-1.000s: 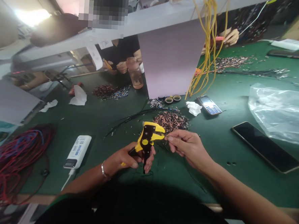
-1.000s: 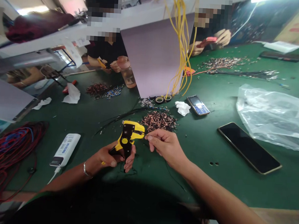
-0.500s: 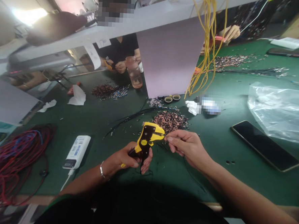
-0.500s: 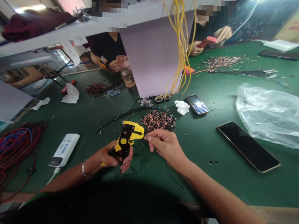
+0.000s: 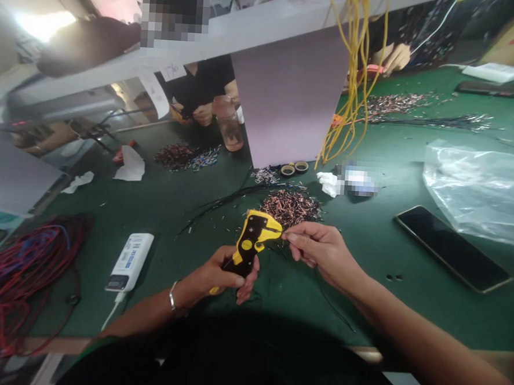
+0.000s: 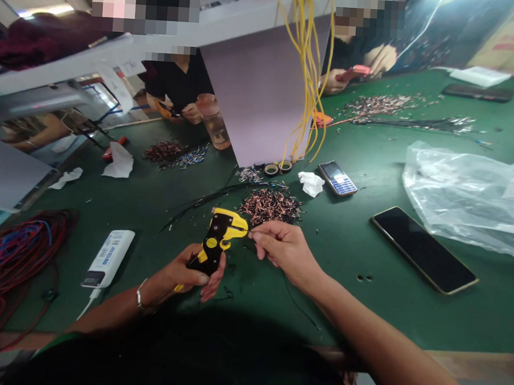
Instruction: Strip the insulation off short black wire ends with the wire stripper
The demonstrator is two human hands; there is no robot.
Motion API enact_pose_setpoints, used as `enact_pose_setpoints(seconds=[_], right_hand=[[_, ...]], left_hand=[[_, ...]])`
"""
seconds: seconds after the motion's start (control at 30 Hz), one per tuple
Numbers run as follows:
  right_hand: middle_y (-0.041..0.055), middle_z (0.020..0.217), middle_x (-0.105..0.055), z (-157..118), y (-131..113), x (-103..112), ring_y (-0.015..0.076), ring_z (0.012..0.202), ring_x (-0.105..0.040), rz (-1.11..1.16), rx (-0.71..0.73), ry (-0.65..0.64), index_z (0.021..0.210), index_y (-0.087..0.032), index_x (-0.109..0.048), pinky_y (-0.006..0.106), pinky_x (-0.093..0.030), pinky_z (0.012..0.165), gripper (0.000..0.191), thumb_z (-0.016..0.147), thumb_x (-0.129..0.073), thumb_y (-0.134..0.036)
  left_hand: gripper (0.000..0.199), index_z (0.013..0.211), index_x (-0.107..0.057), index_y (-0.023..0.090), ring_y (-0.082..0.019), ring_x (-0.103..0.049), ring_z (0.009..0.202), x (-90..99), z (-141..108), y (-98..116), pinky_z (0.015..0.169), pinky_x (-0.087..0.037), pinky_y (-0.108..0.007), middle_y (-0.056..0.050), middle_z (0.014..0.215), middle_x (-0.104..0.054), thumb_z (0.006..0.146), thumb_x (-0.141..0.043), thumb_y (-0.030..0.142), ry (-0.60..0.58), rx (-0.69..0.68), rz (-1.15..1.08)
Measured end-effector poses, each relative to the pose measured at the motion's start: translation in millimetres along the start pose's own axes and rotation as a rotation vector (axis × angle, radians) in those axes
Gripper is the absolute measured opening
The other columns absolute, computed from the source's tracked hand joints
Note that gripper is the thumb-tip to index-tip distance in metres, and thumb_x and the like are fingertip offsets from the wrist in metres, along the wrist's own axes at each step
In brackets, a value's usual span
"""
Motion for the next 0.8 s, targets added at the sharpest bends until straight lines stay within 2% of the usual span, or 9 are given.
enact_pose_setpoints(seconds=[0.23, 0.37, 0.47, 0.67, 0.8], right_hand=[[-0.0024, 0.053, -0.062, 0.8, 1.9, -0.8, 0.0051, 0.038, -0.036, 0.025, -0.013, -0.015, 0.079, -0.017, -0.073, 0.024, -0.024, 0.038, 0.017, 0.075, -0.073, -0.033], [-0.0019, 0.053, -0.063, 0.8, 2.0, -1.4, 0.0056, 0.038, -0.036, 0.014, -0.021, -0.035, 0.077, -0.018, -0.072, 0.024, -0.025, 0.038, 0.017, 0.075, -0.072, -0.035], [-0.0021, 0.052, -0.062, 1.1, 3.5, -0.4, 0.0054, 0.038, -0.034, 0.024, -0.05, -0.033, 0.08, -0.018, -0.073, 0.024, -0.022, 0.038, 0.018, 0.075, -0.073, -0.035], [-0.0017, 0.052, -0.062, 1.5, 2.3, 4.2, 0.0051, 0.037, -0.034, 0.038, -0.027, -0.01, 0.08, -0.017, -0.074, 0.024, -0.018, 0.038, 0.019, 0.075, -0.075, -0.035], [-0.0017, 0.051, -0.062, 2.5, 1.8, 7.6, 0.0052, 0.037, -0.033, 0.035, -0.014, 0.013, 0.08, -0.017, -0.074, 0.025, -0.018, 0.038, 0.018, 0.075, -0.074, -0.034]], left_hand=[[0.028, 0.09, -0.062, 0.009, -0.01, -0.053, 0.05, -7.8, -4.7, 2.3, 0.046, -0.05, -0.025, -0.002, 0.068, -0.059, 0.069, -0.077, 0.02, 0.087, 0.031, -0.002], [0.022, 0.084, -0.06, 0.012, -0.005, -0.043, 0.039, -2.1, -5.6, -0.5, 0.037, -0.043, -0.018, 0.003, 0.056, -0.053, 0.071, -0.076, 0.018, 0.116, 0.032, 0.002], [0.019, 0.084, -0.06, 0.013, -0.004, -0.037, 0.036, 2.5, -3.8, -2.3, 0.034, -0.038, -0.016, 0.006, 0.052, -0.049, 0.072, -0.075, 0.016, 0.102, 0.014, -0.002], [0.033, 0.097, -0.064, 0.011, -0.008, -0.048, 0.048, 3.7, -1.4, -1.5, 0.044, -0.046, -0.022, 0.0, 0.069, -0.056, 0.067, -0.076, 0.017, -0.009, 0.03, -0.055], [0.039, 0.102, -0.064, 0.012, -0.01, -0.05, 0.051, 7.3, 0.0, 3.0, 0.045, -0.046, -0.024, -0.001, 0.072, -0.057, 0.064, -0.075, 0.016, -0.019, -0.005, -0.115]])
Point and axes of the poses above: each hand's wrist, its own z-axis towards the middle knuckle, its own x-axis out of the back of the hand, y = z × x, the point moved 3 cm from there along z, towards the middle knuckle
